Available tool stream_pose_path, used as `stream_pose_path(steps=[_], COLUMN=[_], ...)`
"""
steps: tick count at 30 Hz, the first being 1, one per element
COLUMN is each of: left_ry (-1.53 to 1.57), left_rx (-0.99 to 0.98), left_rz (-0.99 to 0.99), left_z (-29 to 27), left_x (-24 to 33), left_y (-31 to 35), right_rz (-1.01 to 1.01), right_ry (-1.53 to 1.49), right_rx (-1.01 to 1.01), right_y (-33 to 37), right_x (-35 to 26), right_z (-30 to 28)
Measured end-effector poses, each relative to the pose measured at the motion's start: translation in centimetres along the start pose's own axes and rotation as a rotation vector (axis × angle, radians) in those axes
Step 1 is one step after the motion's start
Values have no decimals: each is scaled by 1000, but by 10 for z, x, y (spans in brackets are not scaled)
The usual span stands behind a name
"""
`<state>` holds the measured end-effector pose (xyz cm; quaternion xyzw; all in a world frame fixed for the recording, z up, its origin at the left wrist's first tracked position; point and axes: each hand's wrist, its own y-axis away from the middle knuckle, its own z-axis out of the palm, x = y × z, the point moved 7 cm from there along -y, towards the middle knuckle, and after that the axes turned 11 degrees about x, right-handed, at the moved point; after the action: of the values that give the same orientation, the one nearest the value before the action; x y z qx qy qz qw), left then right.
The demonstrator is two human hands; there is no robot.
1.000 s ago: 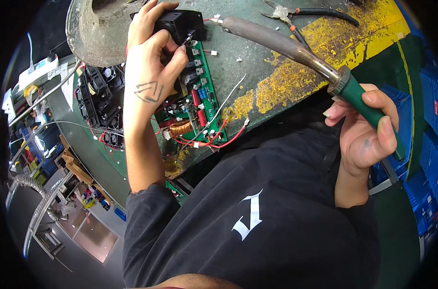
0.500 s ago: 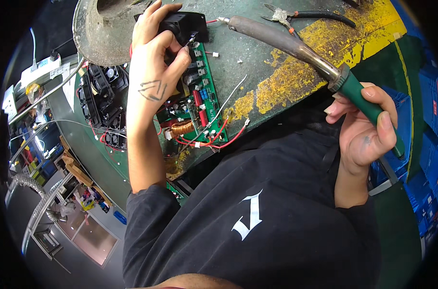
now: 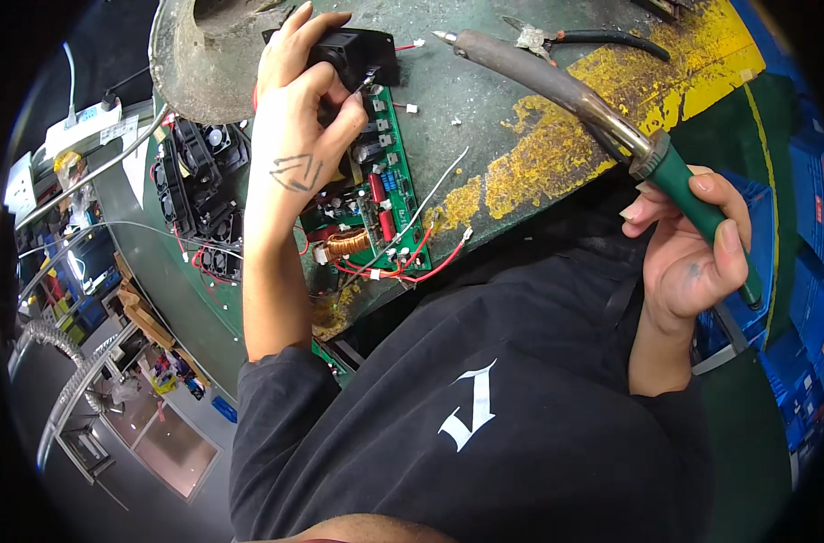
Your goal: Soldering and assembling electronic components on circuit boards at a factory workbench.
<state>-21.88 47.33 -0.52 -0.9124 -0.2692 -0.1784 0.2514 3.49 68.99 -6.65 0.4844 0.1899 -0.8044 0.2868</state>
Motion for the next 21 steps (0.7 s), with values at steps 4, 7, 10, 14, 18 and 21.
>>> stream_pose_path(steps=[4, 7, 10, 14, 18, 21], left_ry=[-1, 168, -257, -220, -181, 138], left_rx=[-11, 577, 74, 353, 472, 459], left_rz=[6, 635, 137, -61, -641, -795], left_z=[-2, -18, -6, -51, -88, -75], left_x=[0, -17, -6, -13, -57, -84], left_y=[-1, 27, 12, 44, 94, 100], right_rz=[-3, 45, -14, -24, -10, -10], right_ry=[-10, -40, -1, -14, -35, -46], right_rx=[18, -34, 27, 40, 57, 22], right_y=[-1, 2, -3, -4, -6, -9], right_x=[-2, 2, -2, -4, -2, -2], right_z=[-5, 7, -11, -15, -18, -18])
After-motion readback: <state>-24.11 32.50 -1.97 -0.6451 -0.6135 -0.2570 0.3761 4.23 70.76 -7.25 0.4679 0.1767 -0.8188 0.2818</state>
